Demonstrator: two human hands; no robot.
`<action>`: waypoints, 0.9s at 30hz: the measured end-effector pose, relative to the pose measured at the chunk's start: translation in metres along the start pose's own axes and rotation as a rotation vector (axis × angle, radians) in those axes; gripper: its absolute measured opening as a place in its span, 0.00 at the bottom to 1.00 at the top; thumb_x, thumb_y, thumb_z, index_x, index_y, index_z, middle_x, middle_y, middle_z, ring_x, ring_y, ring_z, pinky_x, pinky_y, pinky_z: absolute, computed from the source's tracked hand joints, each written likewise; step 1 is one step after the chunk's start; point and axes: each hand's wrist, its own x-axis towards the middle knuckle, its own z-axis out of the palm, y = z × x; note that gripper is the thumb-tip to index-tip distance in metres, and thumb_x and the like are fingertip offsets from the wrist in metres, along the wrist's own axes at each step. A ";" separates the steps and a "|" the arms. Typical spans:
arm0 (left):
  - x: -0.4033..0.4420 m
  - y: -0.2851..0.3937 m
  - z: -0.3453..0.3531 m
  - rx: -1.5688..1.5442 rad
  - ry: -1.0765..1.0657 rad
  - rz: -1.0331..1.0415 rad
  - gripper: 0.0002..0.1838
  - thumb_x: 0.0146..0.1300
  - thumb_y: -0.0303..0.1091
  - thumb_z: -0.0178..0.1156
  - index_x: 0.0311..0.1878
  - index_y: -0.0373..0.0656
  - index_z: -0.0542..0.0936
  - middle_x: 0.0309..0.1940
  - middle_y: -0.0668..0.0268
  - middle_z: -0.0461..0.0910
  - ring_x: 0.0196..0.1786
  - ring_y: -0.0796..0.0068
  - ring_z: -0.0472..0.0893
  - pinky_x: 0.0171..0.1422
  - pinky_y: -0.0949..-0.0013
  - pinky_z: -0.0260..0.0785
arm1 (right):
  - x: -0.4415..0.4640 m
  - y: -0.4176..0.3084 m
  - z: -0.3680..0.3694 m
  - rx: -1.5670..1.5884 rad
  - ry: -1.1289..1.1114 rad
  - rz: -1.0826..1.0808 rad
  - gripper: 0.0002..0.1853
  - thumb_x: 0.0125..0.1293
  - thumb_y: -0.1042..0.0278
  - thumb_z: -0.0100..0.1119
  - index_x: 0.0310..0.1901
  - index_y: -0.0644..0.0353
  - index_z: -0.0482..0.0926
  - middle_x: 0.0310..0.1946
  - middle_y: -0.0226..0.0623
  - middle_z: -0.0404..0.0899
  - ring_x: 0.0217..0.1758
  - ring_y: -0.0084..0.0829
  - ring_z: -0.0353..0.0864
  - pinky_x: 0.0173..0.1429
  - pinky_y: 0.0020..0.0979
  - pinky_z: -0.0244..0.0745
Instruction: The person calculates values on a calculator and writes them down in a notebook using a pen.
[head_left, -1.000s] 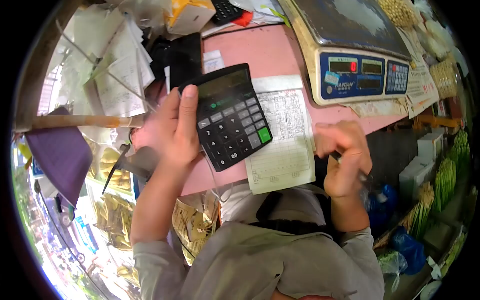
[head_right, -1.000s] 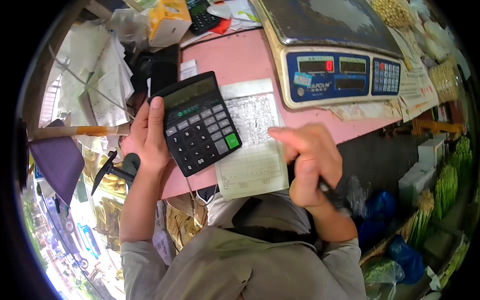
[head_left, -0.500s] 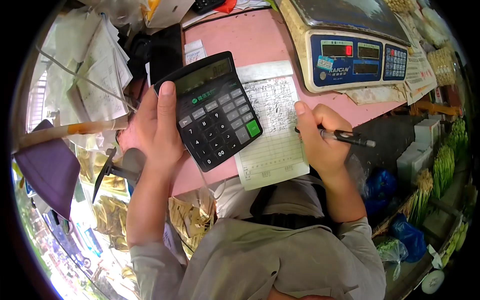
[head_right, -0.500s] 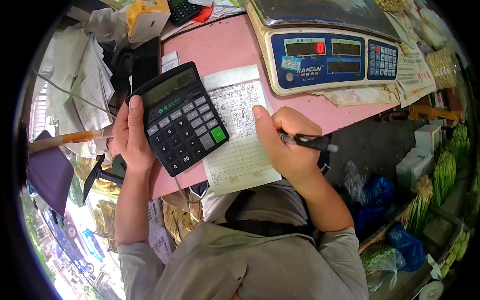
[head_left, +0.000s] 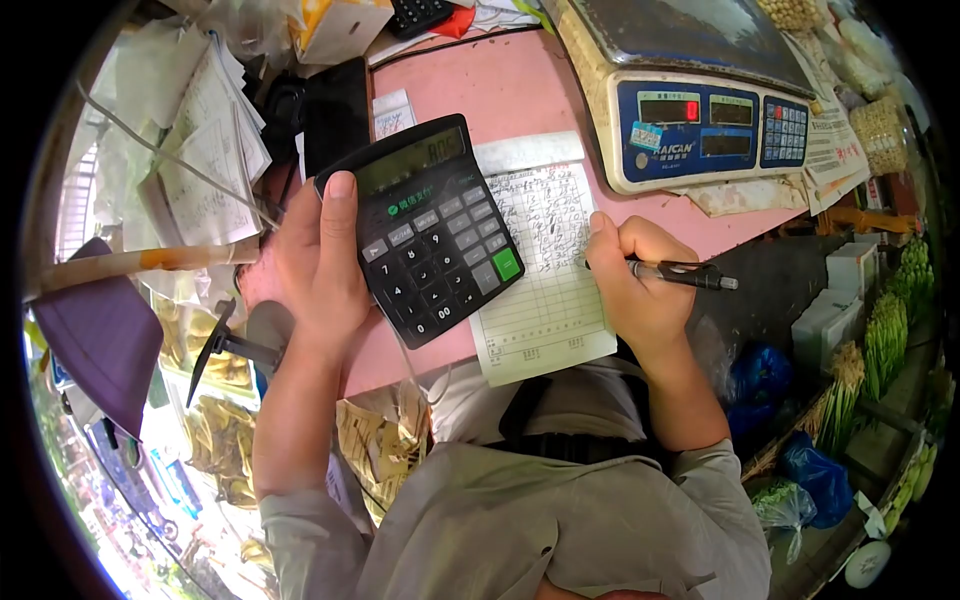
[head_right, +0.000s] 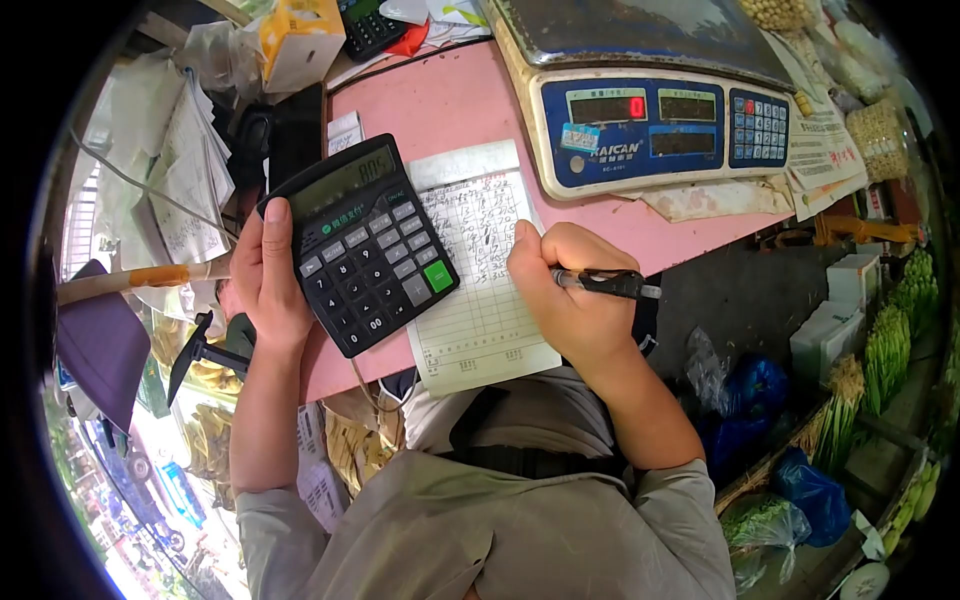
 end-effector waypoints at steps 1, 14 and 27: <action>0.000 0.001 0.000 -0.007 -0.002 -0.004 0.24 0.91 0.44 0.50 0.61 0.30 0.86 0.47 0.64 0.90 0.44 0.83 0.84 0.51 0.78 0.75 | 0.000 0.000 0.000 0.000 0.000 0.008 0.22 0.71 0.80 0.72 0.22 0.64 0.69 0.18 0.30 0.62 0.22 0.20 0.57 0.27 0.31 0.54; -0.001 -0.006 -0.005 0.151 0.056 -0.001 0.20 0.88 0.42 0.55 0.53 0.33 0.86 0.38 0.66 0.86 0.38 0.78 0.79 0.44 0.69 0.72 | -0.002 -0.002 -0.001 -0.016 0.017 0.055 0.23 0.71 0.79 0.70 0.21 0.64 0.67 0.18 0.34 0.63 0.22 0.23 0.59 0.27 0.34 0.55; -0.001 -0.012 0.002 -0.041 0.054 0.009 0.18 0.89 0.38 0.52 0.43 0.36 0.81 0.35 0.68 0.77 0.40 0.77 0.72 0.45 0.68 0.63 | 0.000 -0.002 -0.007 -0.017 0.025 0.011 0.21 0.71 0.82 0.69 0.24 0.64 0.66 0.19 0.33 0.62 0.22 0.22 0.57 0.27 0.33 0.57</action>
